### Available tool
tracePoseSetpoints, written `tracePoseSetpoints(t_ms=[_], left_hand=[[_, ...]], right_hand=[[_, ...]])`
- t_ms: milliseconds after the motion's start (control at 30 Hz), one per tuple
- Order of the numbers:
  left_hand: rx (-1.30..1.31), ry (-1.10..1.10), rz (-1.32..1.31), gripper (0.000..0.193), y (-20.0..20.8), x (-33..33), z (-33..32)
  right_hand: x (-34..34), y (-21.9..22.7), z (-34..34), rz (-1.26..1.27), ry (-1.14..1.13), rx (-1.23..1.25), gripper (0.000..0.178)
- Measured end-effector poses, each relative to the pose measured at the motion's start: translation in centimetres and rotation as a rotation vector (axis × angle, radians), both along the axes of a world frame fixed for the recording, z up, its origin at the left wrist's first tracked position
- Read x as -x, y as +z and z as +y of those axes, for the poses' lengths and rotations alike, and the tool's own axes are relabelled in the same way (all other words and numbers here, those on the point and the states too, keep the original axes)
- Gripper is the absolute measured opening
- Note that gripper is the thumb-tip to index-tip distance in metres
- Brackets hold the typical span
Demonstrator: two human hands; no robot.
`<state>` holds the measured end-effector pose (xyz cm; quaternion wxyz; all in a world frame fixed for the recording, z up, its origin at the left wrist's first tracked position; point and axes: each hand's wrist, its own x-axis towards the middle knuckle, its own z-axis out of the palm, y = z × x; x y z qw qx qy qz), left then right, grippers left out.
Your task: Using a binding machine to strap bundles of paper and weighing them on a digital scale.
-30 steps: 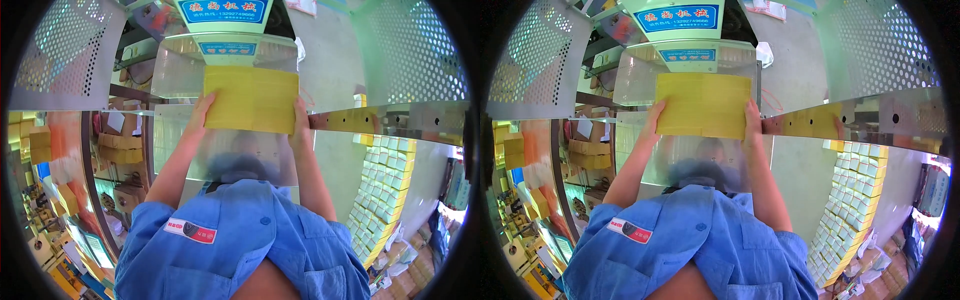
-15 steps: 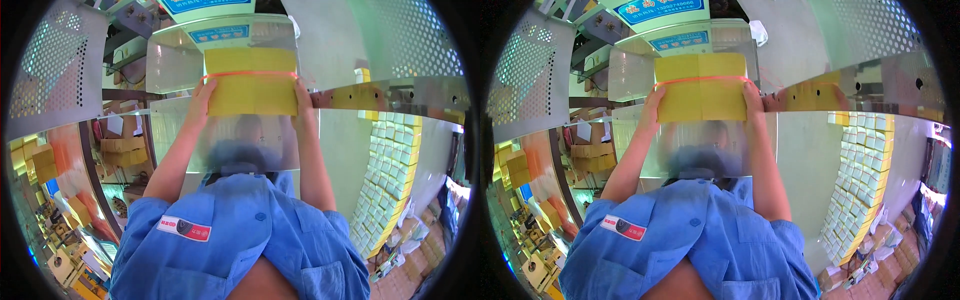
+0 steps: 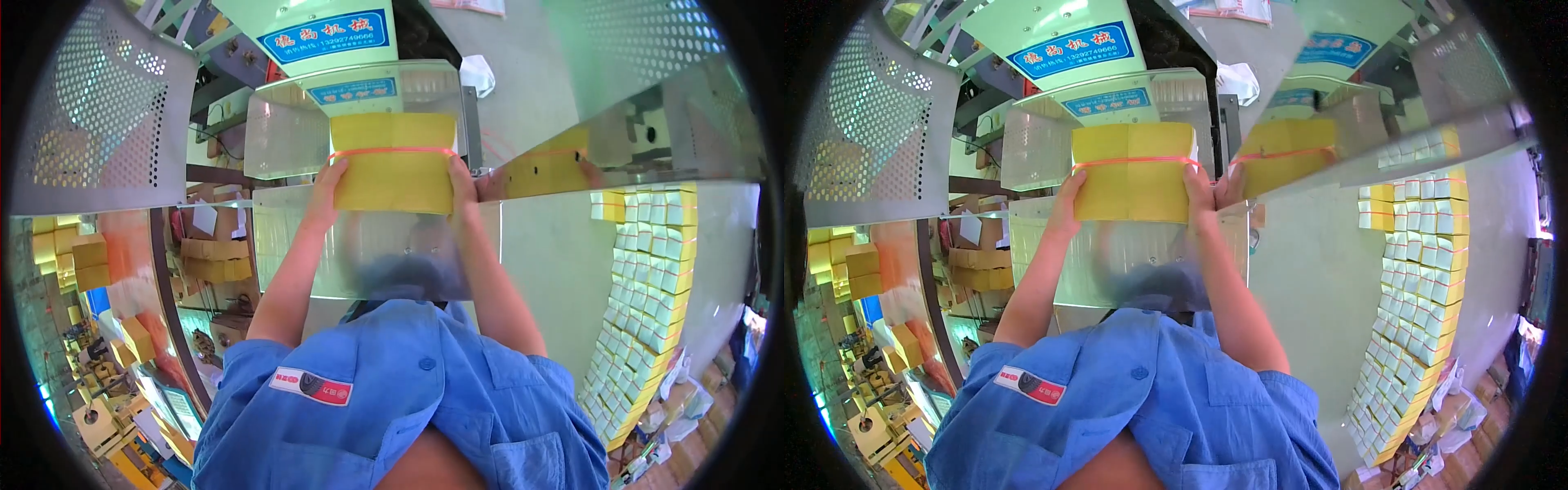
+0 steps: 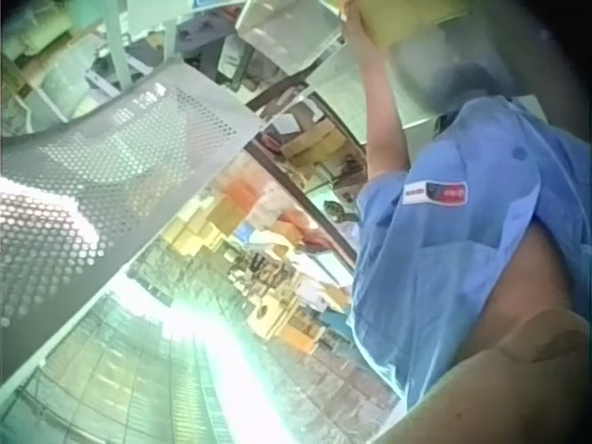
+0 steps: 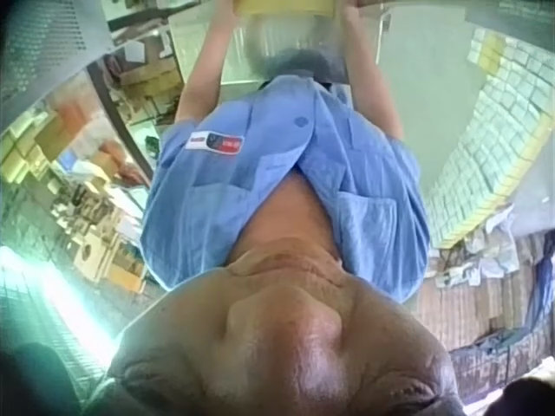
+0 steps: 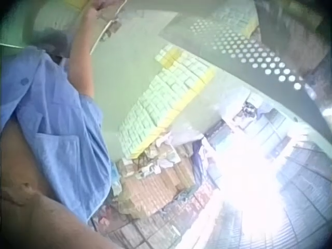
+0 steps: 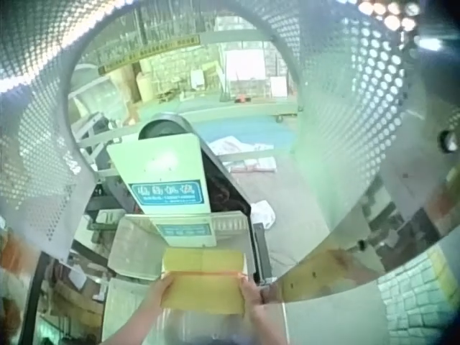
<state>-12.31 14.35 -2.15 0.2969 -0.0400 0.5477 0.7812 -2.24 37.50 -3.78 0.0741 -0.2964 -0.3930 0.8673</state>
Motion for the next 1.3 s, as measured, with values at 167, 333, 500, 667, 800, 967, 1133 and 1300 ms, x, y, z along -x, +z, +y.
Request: tracePoseSetpoints(t_ms=[167,333,500,667,800,967,1133,1300], left_hand=[[0.081,0.056,0.01,0.044,1.1,-0.5,0.4],[0.05,0.062,0.046,0.044,1.0,-2.4,-1.6],[-0.04,0.102,-0.032,0.044,1.3,-7.6,-8.1],[-0.034,0.12,-0.235,0.044,2.0,-9.2,-13.2],[0.573,-0.164,0.462,0.046,1.4,-8.7,-14.3],[0.613,-0.132,0.527,0.044,0.6,-9.4,-14.7],[0.621,-0.185,0.515,0.044,2.7,-8.6,-14.9],[1.021,-0.341,0.499,0.035,2.8,-6.9,-17.0]], right_hand=[[-0.3,-0.4,-0.1,0.047,-0.022,-0.082,0.049],[-0.9,-0.6,-0.9,0.069,-0.039,-0.062,0.046],[-5.5,1.0,-4.1,0.026,0.029,0.157,0.046],[-8.7,2.6,-8.1,0.004,0.045,0.191,0.041],[-9.1,2.9,-9.4,-0.13,0.045,-0.491,0.036],[-10.9,3.1,-9.8,-0.356,0.109,-1.122,0.032],[-11.6,3.4,-9.4,-0.362,0.02,-1.145,0.02],[-11.1,5.3,-9.3,-0.265,-0.035,-1.045,0.012]])
